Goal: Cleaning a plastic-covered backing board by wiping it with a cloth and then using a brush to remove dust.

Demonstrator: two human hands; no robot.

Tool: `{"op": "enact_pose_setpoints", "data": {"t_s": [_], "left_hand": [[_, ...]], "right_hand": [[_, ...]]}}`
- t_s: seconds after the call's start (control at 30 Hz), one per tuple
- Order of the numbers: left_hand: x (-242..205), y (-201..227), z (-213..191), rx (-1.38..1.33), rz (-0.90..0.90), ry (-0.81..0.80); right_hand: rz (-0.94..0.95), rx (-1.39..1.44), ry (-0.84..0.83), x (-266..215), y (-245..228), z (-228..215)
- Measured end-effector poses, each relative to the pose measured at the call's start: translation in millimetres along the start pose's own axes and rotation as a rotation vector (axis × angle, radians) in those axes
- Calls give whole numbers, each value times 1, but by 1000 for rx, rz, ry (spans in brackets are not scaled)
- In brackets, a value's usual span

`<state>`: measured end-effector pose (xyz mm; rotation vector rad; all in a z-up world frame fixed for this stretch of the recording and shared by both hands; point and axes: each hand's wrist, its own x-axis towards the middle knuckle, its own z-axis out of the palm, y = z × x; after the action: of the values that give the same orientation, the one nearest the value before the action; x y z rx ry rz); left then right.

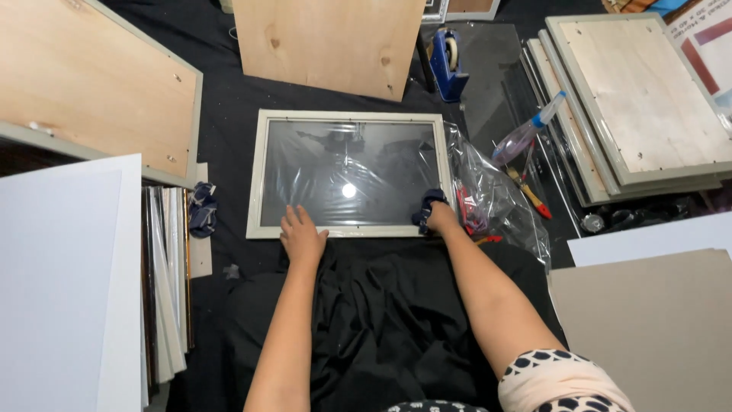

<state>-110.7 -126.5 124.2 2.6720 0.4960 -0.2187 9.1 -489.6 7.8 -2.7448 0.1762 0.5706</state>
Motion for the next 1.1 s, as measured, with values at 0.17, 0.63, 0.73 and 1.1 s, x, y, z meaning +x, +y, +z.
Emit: {"op": "enact_pose_setpoints", "data": {"t_s": [0.17, 0.63, 0.73, 1.1], "left_hand": [[-27, 1, -16, 49, 122, 60], [4, 131, 43, 117, 772, 231], [21, 156, 91, 163, 890, 219], [23, 214, 187, 115, 887, -128]], "right_hand": [[-22, 47, 125, -11, -3, -32], [-274, 316, 111, -82, -45, -160], [-199, 246, 37, -42, 17, -98], [192, 802, 99, -7, 43, -44]]}}
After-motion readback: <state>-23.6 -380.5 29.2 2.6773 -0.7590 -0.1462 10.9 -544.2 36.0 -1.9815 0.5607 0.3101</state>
